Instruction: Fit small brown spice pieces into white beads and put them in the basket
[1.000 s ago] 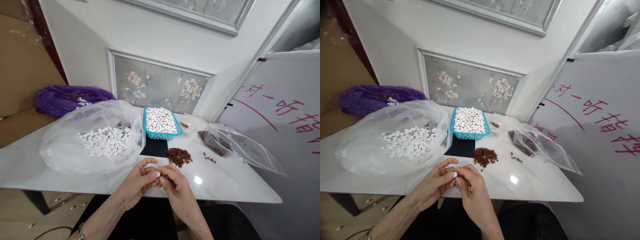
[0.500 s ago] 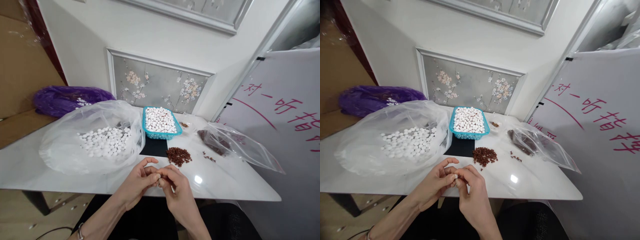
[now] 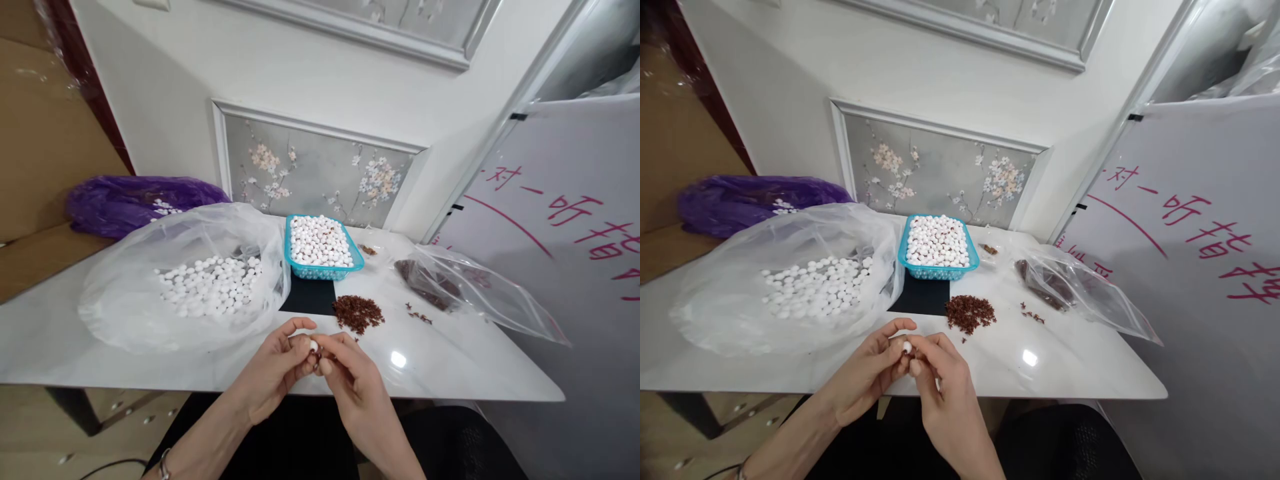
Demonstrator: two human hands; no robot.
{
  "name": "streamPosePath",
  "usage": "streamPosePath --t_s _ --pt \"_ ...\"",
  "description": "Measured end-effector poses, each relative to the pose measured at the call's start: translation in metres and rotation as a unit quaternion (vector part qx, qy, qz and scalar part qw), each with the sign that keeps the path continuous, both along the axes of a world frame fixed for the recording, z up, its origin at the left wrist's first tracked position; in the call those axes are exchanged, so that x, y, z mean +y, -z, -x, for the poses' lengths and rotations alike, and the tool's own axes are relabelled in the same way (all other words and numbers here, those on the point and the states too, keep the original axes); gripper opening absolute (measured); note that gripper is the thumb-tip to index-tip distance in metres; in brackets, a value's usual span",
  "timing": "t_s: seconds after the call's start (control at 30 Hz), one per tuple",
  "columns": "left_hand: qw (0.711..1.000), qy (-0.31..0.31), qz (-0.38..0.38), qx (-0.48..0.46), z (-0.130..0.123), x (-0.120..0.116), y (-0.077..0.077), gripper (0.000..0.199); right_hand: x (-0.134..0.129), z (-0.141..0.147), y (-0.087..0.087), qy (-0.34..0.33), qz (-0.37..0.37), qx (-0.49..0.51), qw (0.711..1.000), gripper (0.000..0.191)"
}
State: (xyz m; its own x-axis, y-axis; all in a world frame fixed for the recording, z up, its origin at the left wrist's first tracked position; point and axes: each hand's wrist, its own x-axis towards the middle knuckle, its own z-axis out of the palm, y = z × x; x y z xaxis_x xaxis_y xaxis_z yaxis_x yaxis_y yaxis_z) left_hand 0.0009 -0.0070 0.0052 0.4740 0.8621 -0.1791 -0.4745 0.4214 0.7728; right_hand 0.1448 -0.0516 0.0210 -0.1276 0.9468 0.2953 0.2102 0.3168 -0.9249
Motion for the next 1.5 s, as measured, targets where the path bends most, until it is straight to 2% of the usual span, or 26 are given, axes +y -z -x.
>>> streamPosePath --t_s 0.23,0.4,0.57,0.7,0.77,0.9,0.97,1.17,1.3,1.4,1.5 --pt "1.000 -0.010 0.005 -0.017 -0.001 0.000 0.001 0.018 0.002 0.001 0.002 0.014 0.008 0.046 0.999 0.029" --pt "1.000 -0.014 0.000 -0.021 -0.001 0.002 0.005 0.020 0.002 0.001 0.008 0.013 0.009 0.045 0.999 0.028" --pt "1.000 -0.013 0.012 -0.011 0.000 0.002 0.002 0.022 0.006 -0.017 0.019 0.097 -0.002 -0.037 0.995 0.026" --pt "1.000 -0.017 0.011 0.000 -0.001 0.001 -0.001 0.021 0.015 -0.042 0.029 0.228 -0.028 -0.156 0.961 0.025" --pt "1.000 -0.017 0.004 0.002 -0.002 0.002 -0.003 0.021 0.019 -0.048 0.034 0.261 -0.030 -0.227 0.938 0.024" --pt "1.000 -0.014 -0.008 0.002 -0.002 0.002 -0.003 0.022 0.028 -0.045 0.042 0.290 -0.022 -0.361 0.886 0.024" --pt "1.000 -0.014 -0.009 0.000 -0.002 0.002 -0.003 0.023 0.032 -0.041 0.045 0.304 -0.016 -0.392 0.868 0.020" --pt "1.000 -0.022 0.016 -0.001 -0.003 0.003 -0.001 0.019 0.035 -0.039 0.048 0.320 -0.009 -0.395 0.861 0.018" --pt "0.998 -0.049 0.011 0.040 -0.010 0.015 -0.016 0.016 0.032 -0.037 0.048 0.324 -0.010 -0.392 0.861 0.018" --pt "0.991 -0.094 -0.072 0.068 -0.020 0.038 -0.039 0.018 0.030 -0.035 0.048 0.321 -0.012 -0.394 0.861 0.018" --pt "0.974 -0.156 -0.137 0.096 -0.031 0.072 -0.059 0.020 0.029 -0.036 0.049 0.313 -0.009 -0.400 0.861 0.020"
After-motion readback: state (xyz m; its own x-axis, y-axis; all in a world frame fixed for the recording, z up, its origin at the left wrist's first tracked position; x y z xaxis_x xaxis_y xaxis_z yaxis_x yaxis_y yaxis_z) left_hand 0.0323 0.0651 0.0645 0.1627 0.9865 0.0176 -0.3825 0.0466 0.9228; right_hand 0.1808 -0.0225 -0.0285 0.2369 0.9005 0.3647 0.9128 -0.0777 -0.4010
